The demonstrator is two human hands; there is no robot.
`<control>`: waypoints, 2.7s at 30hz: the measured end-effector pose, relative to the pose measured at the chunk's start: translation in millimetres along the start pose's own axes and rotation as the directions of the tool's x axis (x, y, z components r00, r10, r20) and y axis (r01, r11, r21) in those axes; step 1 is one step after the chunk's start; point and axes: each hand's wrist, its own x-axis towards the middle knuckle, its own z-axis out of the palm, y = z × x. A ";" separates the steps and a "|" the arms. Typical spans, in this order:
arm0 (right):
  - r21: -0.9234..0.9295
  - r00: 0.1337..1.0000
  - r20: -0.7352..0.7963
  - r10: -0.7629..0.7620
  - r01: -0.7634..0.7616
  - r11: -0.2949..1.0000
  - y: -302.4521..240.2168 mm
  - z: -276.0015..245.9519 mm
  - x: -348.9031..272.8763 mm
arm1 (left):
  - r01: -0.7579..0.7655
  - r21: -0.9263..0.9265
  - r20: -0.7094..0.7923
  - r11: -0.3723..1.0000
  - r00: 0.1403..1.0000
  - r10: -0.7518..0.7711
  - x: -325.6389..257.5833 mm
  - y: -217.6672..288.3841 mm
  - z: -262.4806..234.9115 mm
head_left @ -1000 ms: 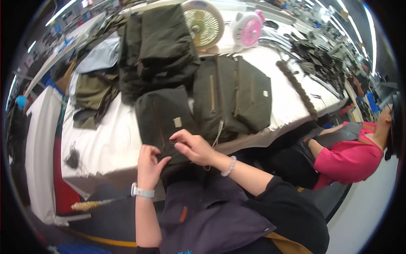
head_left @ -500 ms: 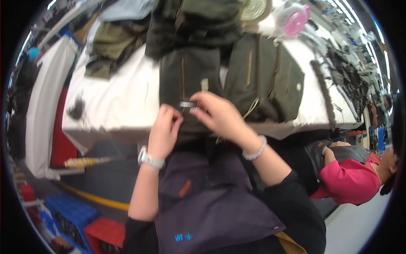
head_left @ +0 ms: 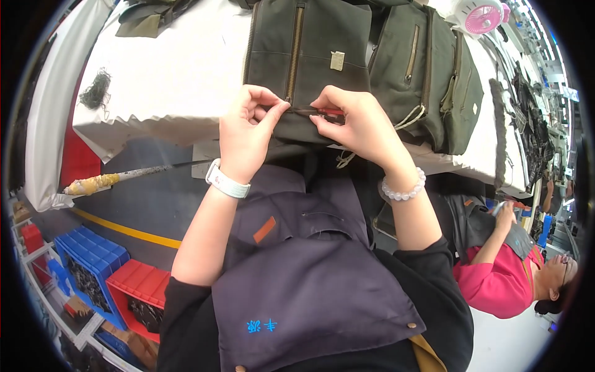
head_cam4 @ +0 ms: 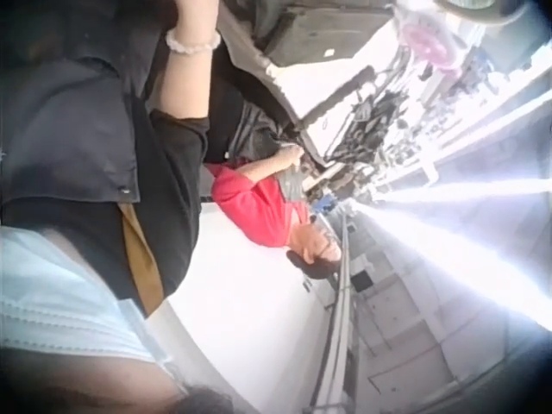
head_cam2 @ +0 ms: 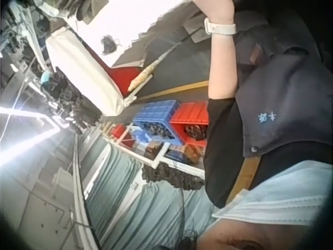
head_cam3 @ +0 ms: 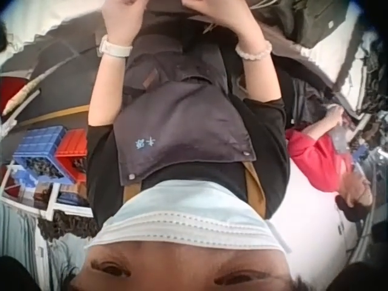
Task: Inspecting and trimming loose threads from olive green bags at a finishing station.
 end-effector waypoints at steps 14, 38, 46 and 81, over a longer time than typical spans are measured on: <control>0.143 0.998 0.063 0.003 -0.012 0.990 7.4 -4.3 -2.0 | 0.053 -0.255 0.096 0.965 0.995 -0.029 6.7 -0.3 -5.7; 0.447 0.951 -0.308 0.030 0.117 0.887 18.4 18.4 -0.2 | -0.227 -0.029 -0.174 0.973 0.960 0.219 -88.8 -36.0 -32.9; 0.079 0.802 -0.574 -0.164 0.253 0.964 -20.5 34.7 -34.7 | -0.229 0.038 -0.179 0.973 0.956 0.232 -94.7 -29.1 -10.6; 0.186 0.969 -0.122 -0.217 0.237 0.954 -20.8 69.8 -42.1 | 0.002 -0.209 -0.114 0.978 0.993 -0.026 -94.0 -23.1 -36.3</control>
